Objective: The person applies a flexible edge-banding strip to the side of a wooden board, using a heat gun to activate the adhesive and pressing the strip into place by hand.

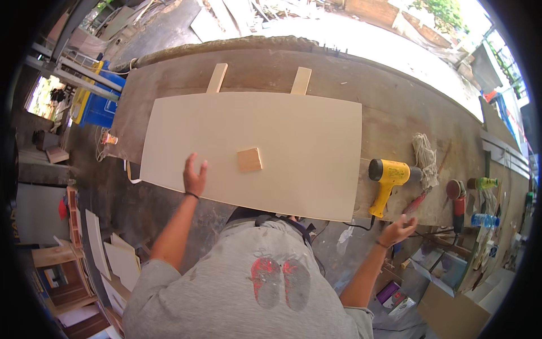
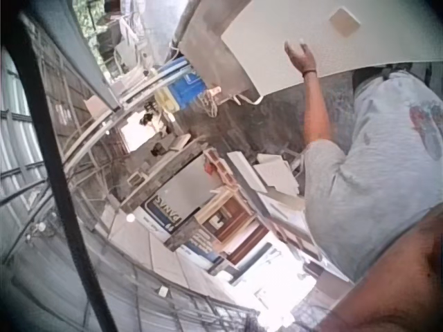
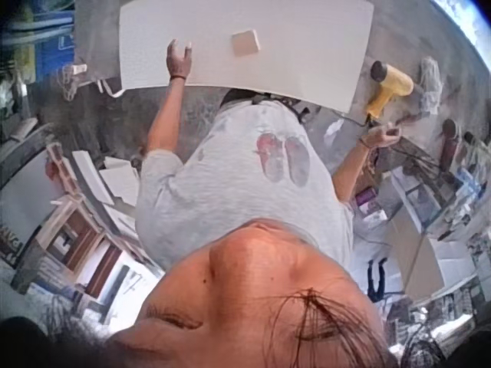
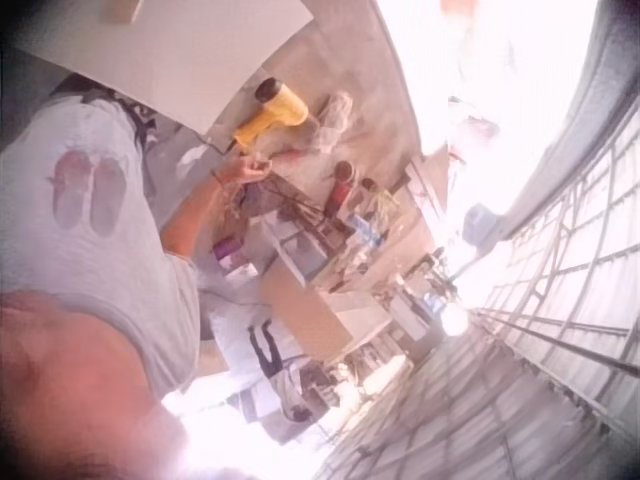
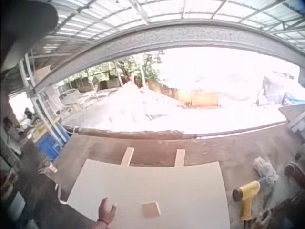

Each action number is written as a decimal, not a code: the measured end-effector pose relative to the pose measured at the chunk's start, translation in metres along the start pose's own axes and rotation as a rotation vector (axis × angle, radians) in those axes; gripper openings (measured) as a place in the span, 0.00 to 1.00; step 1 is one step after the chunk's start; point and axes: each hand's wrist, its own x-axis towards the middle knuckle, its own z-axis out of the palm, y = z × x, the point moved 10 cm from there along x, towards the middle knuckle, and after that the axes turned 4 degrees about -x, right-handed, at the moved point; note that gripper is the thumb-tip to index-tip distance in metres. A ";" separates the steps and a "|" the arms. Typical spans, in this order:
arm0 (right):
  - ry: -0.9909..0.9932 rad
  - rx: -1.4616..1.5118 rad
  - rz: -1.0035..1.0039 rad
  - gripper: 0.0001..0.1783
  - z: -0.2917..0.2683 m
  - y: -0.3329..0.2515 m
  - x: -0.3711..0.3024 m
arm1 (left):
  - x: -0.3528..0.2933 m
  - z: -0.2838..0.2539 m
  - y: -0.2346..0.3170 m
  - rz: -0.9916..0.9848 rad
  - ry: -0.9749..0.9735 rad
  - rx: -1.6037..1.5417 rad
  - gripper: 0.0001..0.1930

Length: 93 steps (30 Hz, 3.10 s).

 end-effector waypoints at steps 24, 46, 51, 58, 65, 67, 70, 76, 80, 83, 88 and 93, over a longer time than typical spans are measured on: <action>-0.865 0.811 0.957 0.17 0.129 -0.171 -0.486 | 0.314 0.070 -0.224 0.106 -0.706 0.424 0.43; -1.036 0.212 0.400 0.16 0.270 -0.244 -0.259 | 0.141 -0.071 -0.241 -0.415 -0.282 0.206 0.46; -1.208 -0.467 -0.281 0.16 0.342 -0.228 -0.216 | 0.100 -0.046 -0.214 -0.441 -0.313 0.197 0.46; -1.001 -0.954 -1.120 0.02 0.344 -0.295 -0.247 | 0.042 -0.055 -0.203 -0.539 -0.245 0.085 0.45; -0.936 -0.528 -0.469 0.16 0.350 -0.251 -0.196 | 0.033 -0.035 -0.202 -0.514 -0.297 -0.005 0.39; -0.869 -0.225 -0.201 0.20 0.324 -0.252 -0.204 | 0.034 -0.040 -0.219 -0.485 -0.316 -0.088 0.36; -0.717 0.118 -0.148 0.24 0.246 -0.246 -0.243 | 0.037 -0.039 -0.233 -0.314 -0.403 -0.099 0.31; -0.830 0.329 0.077 0.22 0.062 -0.159 -0.442 | 0.025 -0.063 -0.204 -0.052 -0.513 -0.175 0.27; -0.893 0.528 0.553 0.24 -0.018 -0.125 -0.585 | -0.004 -0.051 -0.264 -0.188 -0.708 -0.195 0.27; -0.695 0.714 0.850 0.21 -0.039 -0.123 -0.616 | -0.020 -0.052 -0.256 -0.223 -0.672 -0.293 0.28; -0.536 0.698 0.704 0.19 -0.027 -0.092 -0.602 | -0.035 -0.042 -0.244 -0.302 -0.759 -0.470 0.27; -0.488 0.663 0.676 0.19 -0.034 -0.074 -0.557 | -0.075 -0.044 -0.202 -0.415 -0.814 -0.601 0.31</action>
